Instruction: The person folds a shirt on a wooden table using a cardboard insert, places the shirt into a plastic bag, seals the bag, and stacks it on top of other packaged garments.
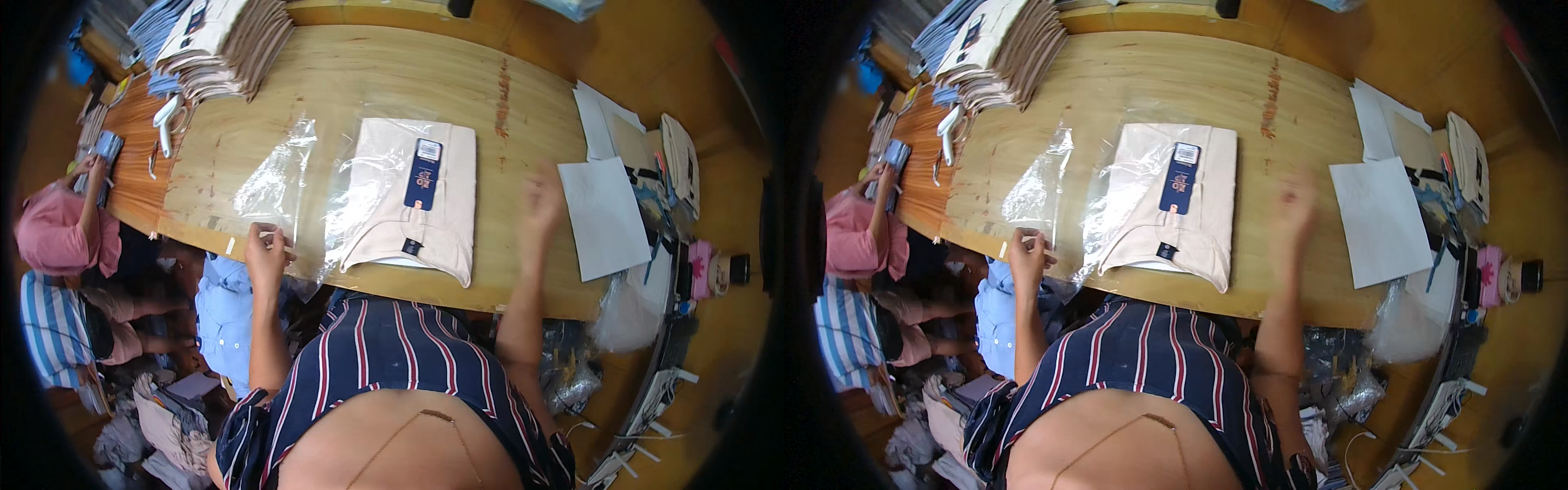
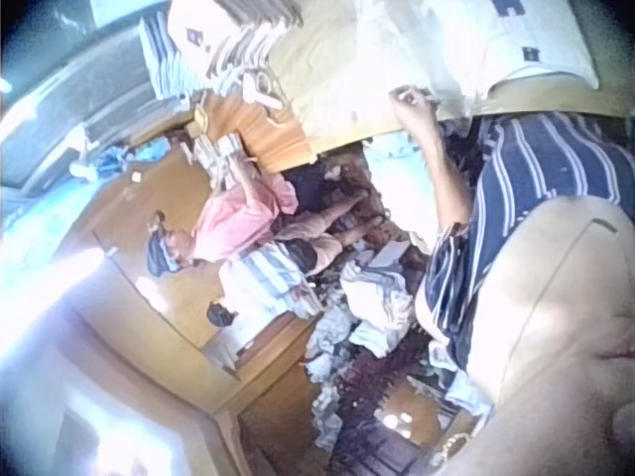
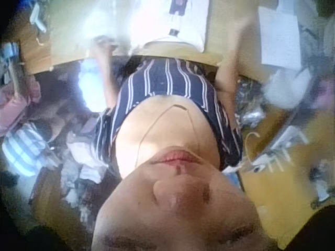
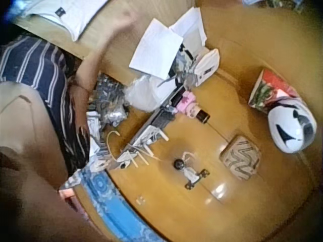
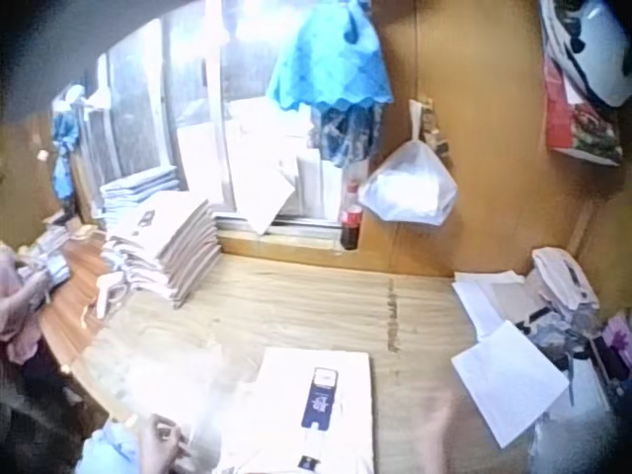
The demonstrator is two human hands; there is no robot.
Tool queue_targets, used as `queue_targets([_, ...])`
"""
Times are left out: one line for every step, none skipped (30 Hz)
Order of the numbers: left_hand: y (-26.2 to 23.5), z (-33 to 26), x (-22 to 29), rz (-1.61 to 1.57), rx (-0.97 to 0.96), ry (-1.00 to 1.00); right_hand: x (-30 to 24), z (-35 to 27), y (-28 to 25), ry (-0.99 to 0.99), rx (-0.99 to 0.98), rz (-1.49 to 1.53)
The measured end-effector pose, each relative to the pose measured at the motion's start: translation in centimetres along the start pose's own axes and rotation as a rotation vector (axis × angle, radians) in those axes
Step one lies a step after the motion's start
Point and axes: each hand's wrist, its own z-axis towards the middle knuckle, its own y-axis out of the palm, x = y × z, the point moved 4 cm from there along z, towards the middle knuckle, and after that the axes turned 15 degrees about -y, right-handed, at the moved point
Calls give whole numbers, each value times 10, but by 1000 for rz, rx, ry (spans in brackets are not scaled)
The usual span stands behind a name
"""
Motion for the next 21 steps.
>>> queue_targets([-1,-1,0,50,5,2,-28,9,44,-27,-185,225])
queue_targets([-1,-2,-1,101,9,7,-44,14,81,-223,-307,240])
queue_targets([-5,-5,-1,143,14,-40,-59,19,112,-290,-460,19])
queue_targets([-10,-1,-9,239,41,6,-72,27,132,-355,-597,-216])
queue_targets([-18,7,-29,337,82,44,-77,35,149,-362,-658,-264])
queue_targets([-22,7,-35,431,115,87,-76,41,167,-369,-713,-325])
queue_targets([-25,4,-41,563,171,76,-73,44,181,-375,-765,-388])
queue_targets([-26,-3,-34,683,179,65,-72,46,190,-426,-744,-400])
queue_targets([-28,-14,-25,807,188,44,-69,46,200,-478,-728,-405])
queue_targets([-28,-22,-16,931,193,23,-67,47,209,-528,-709,-410])
queue_targets([-30,-24,-12,920,171,-104,-71,46,216,-593,-663,-363])
queue_targets([-29,-20,-6,892,253,40,-74,45,221,-652,-614,-316])
queue_targets([-26,-12,-3,864,333,186,-77,44,225,-707,-564,-270])
queue_targets([-22,-5,-1,837,414,326,-86,42,229,-716,-550,-182])
queue_targets([-13,9,0,758,387,333,-99,37,234,-721,-535,-95])
queue_targets([-2,25,5,683,361,345,-111,33,238,-720,-516,-7])
queue_targets([14,45,6,628,303,343,-117,30,247,-799,-495,-24])
queue_targets([27,64,8,571,246,335,-129,27,250,-800,-464,-48])
queue_targets([37,71,22,520,293,455,-145,27,251,-798,-430,-76])
queue_targets([48,77,39,463,336,585,-159,29,250,-794,-388,-112])
queue_targets([59,95,48,404,285,603,-168,31,252,-777,-368,-138])
